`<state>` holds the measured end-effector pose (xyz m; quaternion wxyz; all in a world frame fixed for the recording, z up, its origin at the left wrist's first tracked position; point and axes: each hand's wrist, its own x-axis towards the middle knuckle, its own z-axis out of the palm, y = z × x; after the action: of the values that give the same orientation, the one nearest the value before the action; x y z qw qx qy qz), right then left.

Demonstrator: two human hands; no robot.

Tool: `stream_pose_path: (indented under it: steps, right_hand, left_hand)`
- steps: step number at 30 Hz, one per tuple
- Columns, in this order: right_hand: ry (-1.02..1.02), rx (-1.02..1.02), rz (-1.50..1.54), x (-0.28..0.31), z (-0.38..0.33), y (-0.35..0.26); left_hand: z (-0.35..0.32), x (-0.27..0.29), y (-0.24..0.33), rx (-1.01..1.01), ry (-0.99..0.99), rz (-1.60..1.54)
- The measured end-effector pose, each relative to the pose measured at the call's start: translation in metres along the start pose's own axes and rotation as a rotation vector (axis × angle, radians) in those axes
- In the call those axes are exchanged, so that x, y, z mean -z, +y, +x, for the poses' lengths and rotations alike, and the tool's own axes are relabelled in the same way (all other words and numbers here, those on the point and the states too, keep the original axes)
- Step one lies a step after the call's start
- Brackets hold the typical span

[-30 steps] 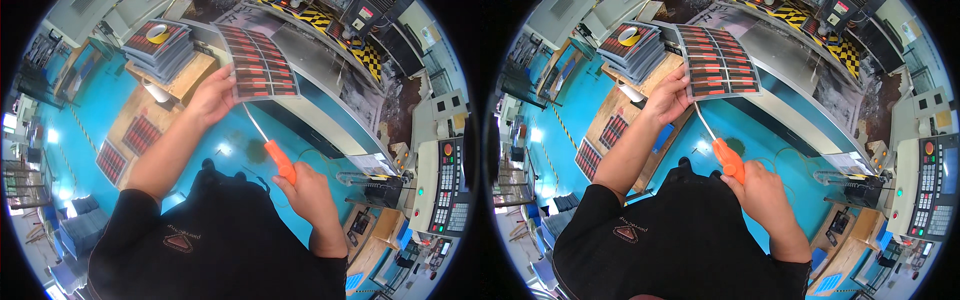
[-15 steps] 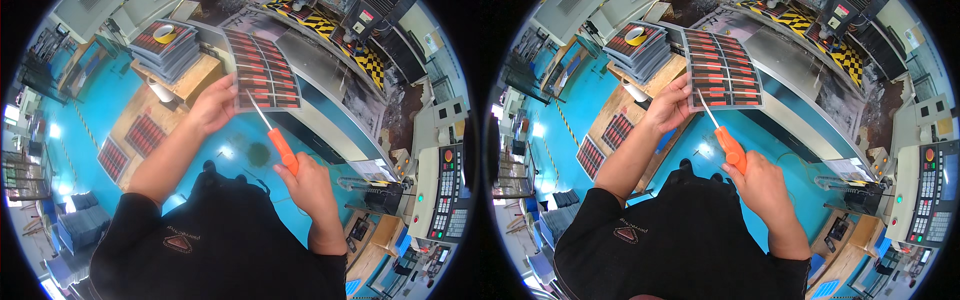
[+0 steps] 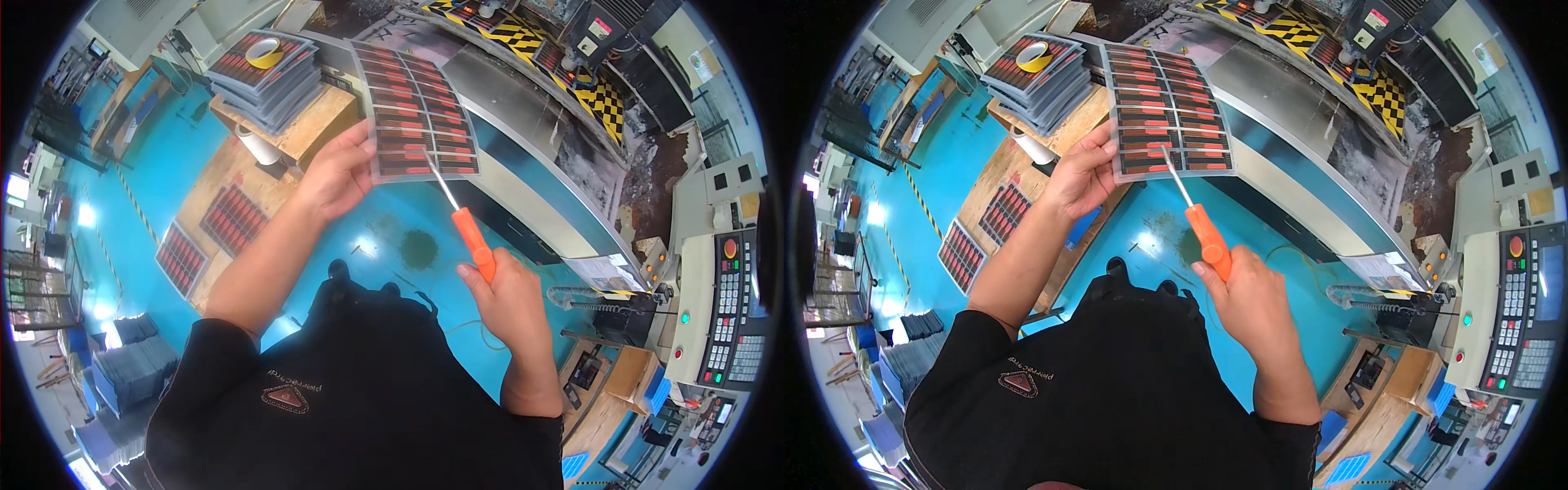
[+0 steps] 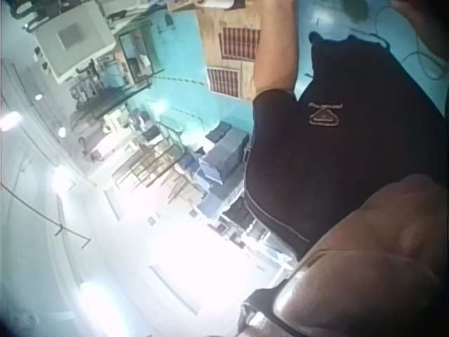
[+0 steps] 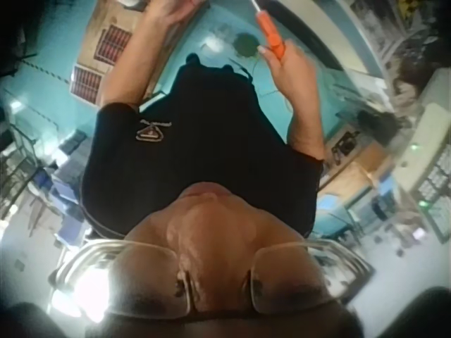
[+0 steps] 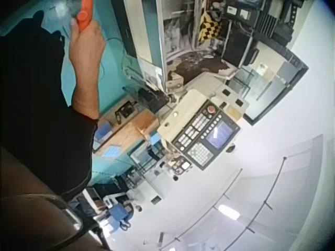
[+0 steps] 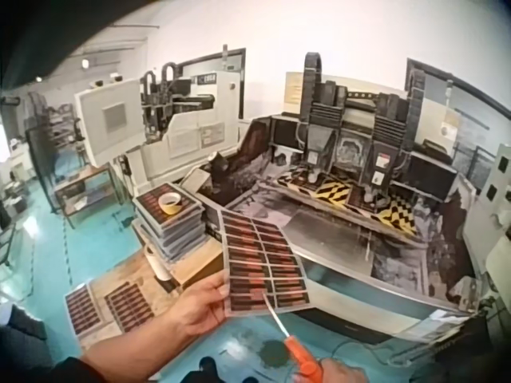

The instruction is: Inspecting, cleaning with an air nozzle, measuring with calipers, and processing electronic component sheets on a factory floor.

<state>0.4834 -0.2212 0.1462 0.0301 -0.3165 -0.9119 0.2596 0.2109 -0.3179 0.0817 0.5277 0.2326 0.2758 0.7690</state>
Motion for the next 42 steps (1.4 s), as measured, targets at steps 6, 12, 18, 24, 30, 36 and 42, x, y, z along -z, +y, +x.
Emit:
stream_pose_path:
  steps: [6, 12, 18, 24, 30, 36, 42]
  right_hand:
    - [0.035, -0.048, 0.022, 0.002, -0.006, 0.017]
    - [0.036, -0.002, 0.06, -0.004, -0.011, 0.018]
    - [-0.035, 0.069, 0.174, 0.002, -0.011, 0.004]
    - [-0.052, 0.091, 0.149, -0.003, 0.009, -0.001]
    - [-0.056, 0.091, 0.157, -0.004, 0.014, -0.003]
    - [-0.144, 0.105, 0.133, -0.005, -0.01, 0.013]
    - [-0.167, 0.107, 0.14, -0.001, -0.012, 0.028]
  left_hand:
    - [-0.003, -0.003, 0.002, -0.038, 0.024, 0.005]
    - [-0.002, -0.005, 0.003, -0.036, 0.037, 0.035]
    - [-0.002, -0.006, 0.002, -0.029, 0.05, 0.046]
    - [-0.002, -0.01, -0.002, -0.004, 0.036, 0.062]
    - [-0.004, -0.007, -0.001, -0.007, 0.03, 0.066]
    - [-0.002, 0.005, 0.01, -0.061, 0.085, 0.063]
    - [-0.004, 0.012, 0.016, -0.096, 0.094, 0.053]
